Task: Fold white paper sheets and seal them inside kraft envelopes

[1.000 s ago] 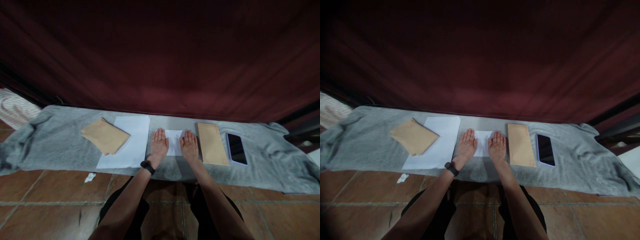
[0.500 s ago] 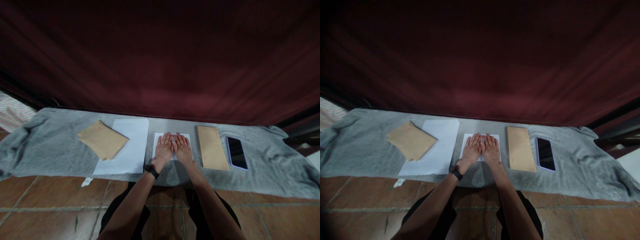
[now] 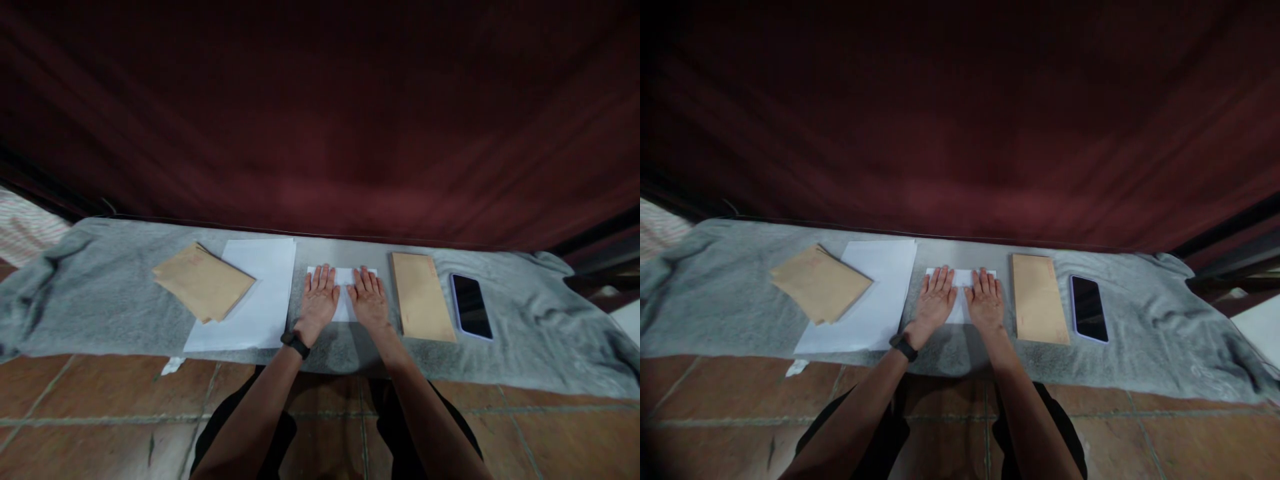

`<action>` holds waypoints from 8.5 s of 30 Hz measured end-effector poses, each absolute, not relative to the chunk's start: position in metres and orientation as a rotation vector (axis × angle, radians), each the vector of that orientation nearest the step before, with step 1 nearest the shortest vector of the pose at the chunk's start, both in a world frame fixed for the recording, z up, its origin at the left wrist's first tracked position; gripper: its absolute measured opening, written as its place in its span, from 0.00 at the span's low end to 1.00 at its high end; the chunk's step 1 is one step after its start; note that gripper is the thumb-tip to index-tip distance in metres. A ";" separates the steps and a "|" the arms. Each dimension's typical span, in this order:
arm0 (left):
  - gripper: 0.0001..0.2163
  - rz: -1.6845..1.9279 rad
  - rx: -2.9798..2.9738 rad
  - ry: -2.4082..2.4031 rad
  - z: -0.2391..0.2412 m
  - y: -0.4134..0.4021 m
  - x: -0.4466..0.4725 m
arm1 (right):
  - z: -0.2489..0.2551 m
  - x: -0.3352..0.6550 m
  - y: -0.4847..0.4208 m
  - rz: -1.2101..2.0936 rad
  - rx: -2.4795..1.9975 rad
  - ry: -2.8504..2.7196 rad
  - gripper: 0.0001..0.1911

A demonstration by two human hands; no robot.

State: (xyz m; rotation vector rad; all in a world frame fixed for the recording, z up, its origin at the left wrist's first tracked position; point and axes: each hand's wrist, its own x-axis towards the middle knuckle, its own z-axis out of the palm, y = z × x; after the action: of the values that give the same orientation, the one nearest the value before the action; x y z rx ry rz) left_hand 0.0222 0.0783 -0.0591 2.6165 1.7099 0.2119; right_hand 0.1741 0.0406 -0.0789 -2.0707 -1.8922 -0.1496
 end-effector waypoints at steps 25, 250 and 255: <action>0.27 0.200 2.620 1.638 -0.048 0.046 0.012 | -0.083 0.189 0.036 -0.200 -2.057 -1.864 0.29; 0.26 0.251 2.599 1.584 -0.058 0.073 0.032 | -0.064 0.155 0.042 0.212 -1.976 -1.930 0.30; 0.26 0.296 2.532 1.703 -0.059 0.078 0.026 | -0.073 0.169 0.044 0.062 -2.064 -1.866 0.32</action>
State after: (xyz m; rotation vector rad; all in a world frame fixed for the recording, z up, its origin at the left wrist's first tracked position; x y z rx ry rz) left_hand 0.0256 0.0782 -0.0588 2.5322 1.7029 0.2963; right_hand 0.1693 0.0435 -0.0726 -2.0642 -1.8658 0.0616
